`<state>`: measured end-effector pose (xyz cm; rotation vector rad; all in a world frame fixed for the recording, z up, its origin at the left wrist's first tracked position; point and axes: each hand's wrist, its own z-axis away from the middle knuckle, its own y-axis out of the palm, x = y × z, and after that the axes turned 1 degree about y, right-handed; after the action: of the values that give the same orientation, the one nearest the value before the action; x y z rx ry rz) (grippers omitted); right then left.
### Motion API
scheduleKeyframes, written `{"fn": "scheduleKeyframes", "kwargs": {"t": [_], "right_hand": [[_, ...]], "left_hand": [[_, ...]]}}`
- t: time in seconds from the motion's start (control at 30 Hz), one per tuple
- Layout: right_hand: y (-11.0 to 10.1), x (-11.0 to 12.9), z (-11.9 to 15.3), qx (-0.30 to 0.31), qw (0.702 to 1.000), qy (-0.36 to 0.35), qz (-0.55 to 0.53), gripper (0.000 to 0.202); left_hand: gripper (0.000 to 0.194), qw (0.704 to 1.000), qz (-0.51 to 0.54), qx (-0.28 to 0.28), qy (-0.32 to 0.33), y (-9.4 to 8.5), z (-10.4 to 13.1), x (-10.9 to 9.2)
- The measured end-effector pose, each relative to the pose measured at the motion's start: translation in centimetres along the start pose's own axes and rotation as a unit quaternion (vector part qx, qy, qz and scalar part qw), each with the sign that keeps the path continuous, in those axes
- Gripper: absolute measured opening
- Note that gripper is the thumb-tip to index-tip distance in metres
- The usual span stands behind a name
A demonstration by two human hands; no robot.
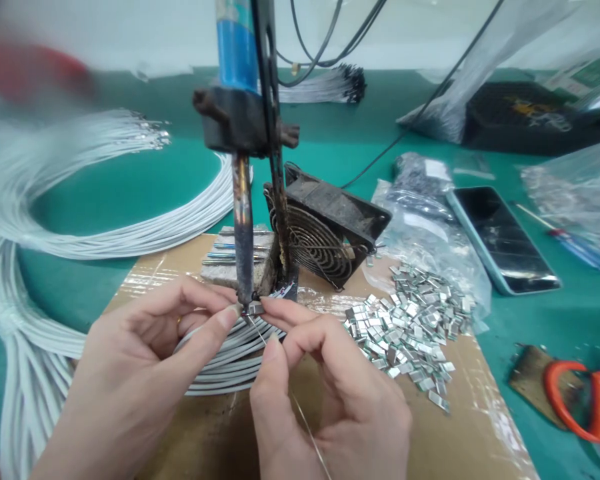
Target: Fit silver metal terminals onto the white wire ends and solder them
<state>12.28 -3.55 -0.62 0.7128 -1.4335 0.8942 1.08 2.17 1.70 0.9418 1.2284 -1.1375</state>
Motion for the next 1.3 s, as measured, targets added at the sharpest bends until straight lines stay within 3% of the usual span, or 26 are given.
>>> {"fn": "scheduleKeyframes", "kwargs": {"t": [0.13, 0.27, 0.43, 0.6, 0.8, 1.13, 1.3], "right_hand": [[-0.4, -0.5, -0.3, 0.007, 1.000, -0.011, 0.001, 0.026], [-0.6, -0.8, -0.4, 0.045, 0.997, -0.067, -0.009, 0.024], [-0.3, -0.7, -0.2, 0.001, 0.999, -0.027, -0.019, 0.024], [-1.1, -1.3, -0.8, 0.052, 0.995, -0.082, 0.014, 0.022], [-0.5, -0.5, -0.2, 0.002, 1.000, -0.019, 0.016, 0.025], [-0.3, -0.5, -0.2, -0.005, 0.999, -0.031, 0.038, 0.025], [-0.3, -0.6, -0.2, -0.003, 0.999, -0.042, 0.029, 0.024]], "left_hand": [[0.010, 1.000, -0.008, 0.003, 0.011, 0.2, 0.1, -0.1], [0.010, 1.000, -0.011, 0.000, 0.008, 0.2, 0.2, 0.0], [0.010, 1.000, -0.010, 0.003, 0.027, 0.1, 0.2, 0.2], [0.010, 0.999, -0.004, 0.007, 0.035, -0.1, 0.1, -0.1], [0.009, 0.999, -0.020, 0.007, 0.036, -0.4, 0.3, 0.4], [0.011, 0.999, -0.019, -0.003, 0.032, 0.0, 0.1, 0.0], [0.011, 0.997, -0.049, 0.031, 0.050, -0.8, 0.5, 0.7]]}}
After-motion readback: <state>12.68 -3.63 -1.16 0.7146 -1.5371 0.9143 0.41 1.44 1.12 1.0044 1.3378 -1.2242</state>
